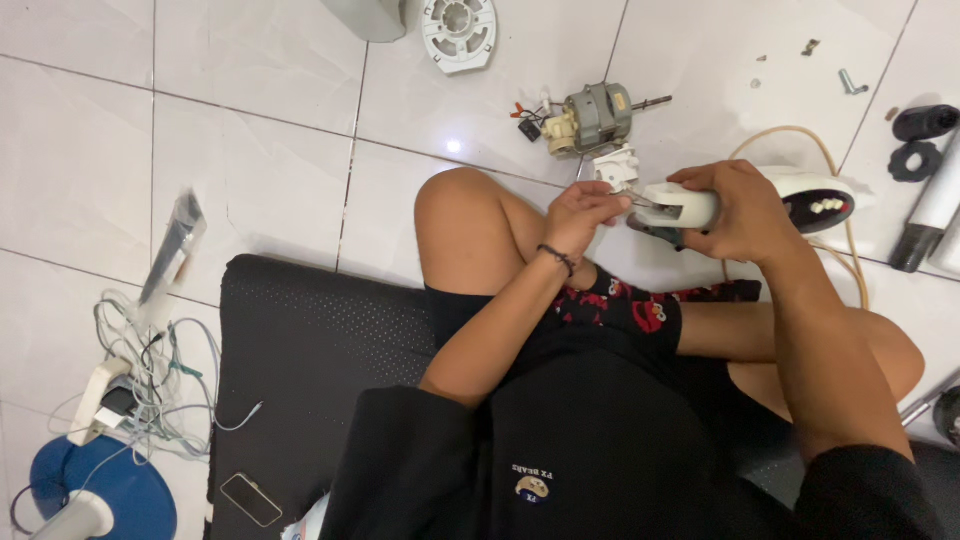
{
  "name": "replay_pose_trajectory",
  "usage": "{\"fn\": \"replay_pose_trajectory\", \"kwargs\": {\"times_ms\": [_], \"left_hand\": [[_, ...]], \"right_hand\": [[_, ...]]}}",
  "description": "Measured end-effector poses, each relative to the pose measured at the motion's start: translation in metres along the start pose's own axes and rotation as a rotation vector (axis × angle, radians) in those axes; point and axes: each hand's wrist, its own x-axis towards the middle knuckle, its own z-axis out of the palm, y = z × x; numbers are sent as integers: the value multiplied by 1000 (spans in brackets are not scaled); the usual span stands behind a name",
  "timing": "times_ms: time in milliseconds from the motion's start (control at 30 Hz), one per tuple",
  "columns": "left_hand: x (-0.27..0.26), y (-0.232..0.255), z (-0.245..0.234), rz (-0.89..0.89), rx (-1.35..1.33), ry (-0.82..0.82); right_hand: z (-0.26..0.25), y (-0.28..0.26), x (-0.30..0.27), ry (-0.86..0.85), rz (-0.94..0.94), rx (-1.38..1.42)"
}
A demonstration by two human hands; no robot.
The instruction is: The person sits on a mat and works on a disassembled electric fan motor. They use a screwdriver to adjust components and handle small parts like screws and a plastic housing piece.
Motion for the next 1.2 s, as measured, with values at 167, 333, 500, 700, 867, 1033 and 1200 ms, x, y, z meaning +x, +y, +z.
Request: {"fn": "replay_pose_trajectory", "kwargs": {"times_ms": [167,333,500,700,867,1033,1200], "left_hand": [[4,3,-17,271,8,-25],[31,3,-17,321,98,37],[39,-20,-5,253,198,20],[43,-37,-17,-49,96,311],[33,-23,-16,201,153,113],[15,7,-3,206,334,-7],[5,38,24,98,188,-157]], "right_hand": [[-6,7,21,-139,-51,-116],[-11,21,36,-229,-43,-204],[-12,21,19,-145,-68,-240],[0,28,-2,-80,-119,-409],[17,30,-3,-40,-108,-495],[21,20,-4,73,-70,-351],[25,-9,-6,457,-183,10]]}}
